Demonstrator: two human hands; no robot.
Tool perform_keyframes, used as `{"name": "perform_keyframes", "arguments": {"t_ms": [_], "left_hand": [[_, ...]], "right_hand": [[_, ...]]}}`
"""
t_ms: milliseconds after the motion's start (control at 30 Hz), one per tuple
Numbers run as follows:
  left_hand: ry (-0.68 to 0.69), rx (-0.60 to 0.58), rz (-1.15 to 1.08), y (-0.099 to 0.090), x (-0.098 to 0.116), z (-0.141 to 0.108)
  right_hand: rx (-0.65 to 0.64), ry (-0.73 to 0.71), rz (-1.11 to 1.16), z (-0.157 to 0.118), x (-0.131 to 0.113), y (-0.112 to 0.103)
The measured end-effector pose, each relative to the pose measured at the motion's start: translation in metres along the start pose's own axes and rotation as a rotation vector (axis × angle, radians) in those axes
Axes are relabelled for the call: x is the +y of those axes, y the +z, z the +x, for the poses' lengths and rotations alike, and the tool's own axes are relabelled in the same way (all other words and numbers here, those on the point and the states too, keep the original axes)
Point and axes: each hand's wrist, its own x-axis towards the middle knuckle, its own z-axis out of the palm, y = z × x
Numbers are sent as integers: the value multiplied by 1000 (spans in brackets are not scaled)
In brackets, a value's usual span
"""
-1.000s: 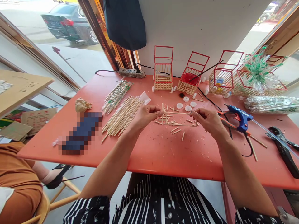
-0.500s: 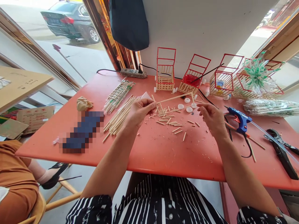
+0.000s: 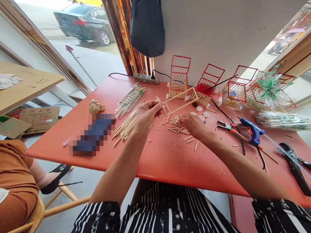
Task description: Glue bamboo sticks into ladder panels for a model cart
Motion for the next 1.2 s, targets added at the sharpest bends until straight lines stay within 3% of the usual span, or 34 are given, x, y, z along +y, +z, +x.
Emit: {"name": "perform_keyframes", "arguments": {"t_ms": [267, 467, 533, 633, 900, 1200], "left_hand": [[-28, -25, 39, 9, -2, -7], [-68, -62, 82, 18, -4, -16], [-61, -75, 123, 21, -8, -18], [-66, -90, 167, 24, -15, -21], [-60, -102, 192, 28, -15, -27], [-61, -121, 186, 28, -15, -26]], "right_hand": [[30, 77, 70, -12, 23, 11], [286, 134, 802, -40, 45, 11], [387, 134, 901, -42, 45, 9], [446, 160, 865, -36, 39, 7], [454, 163, 722, -17, 18, 5], [452, 171, 663, -11, 11, 4]]}}
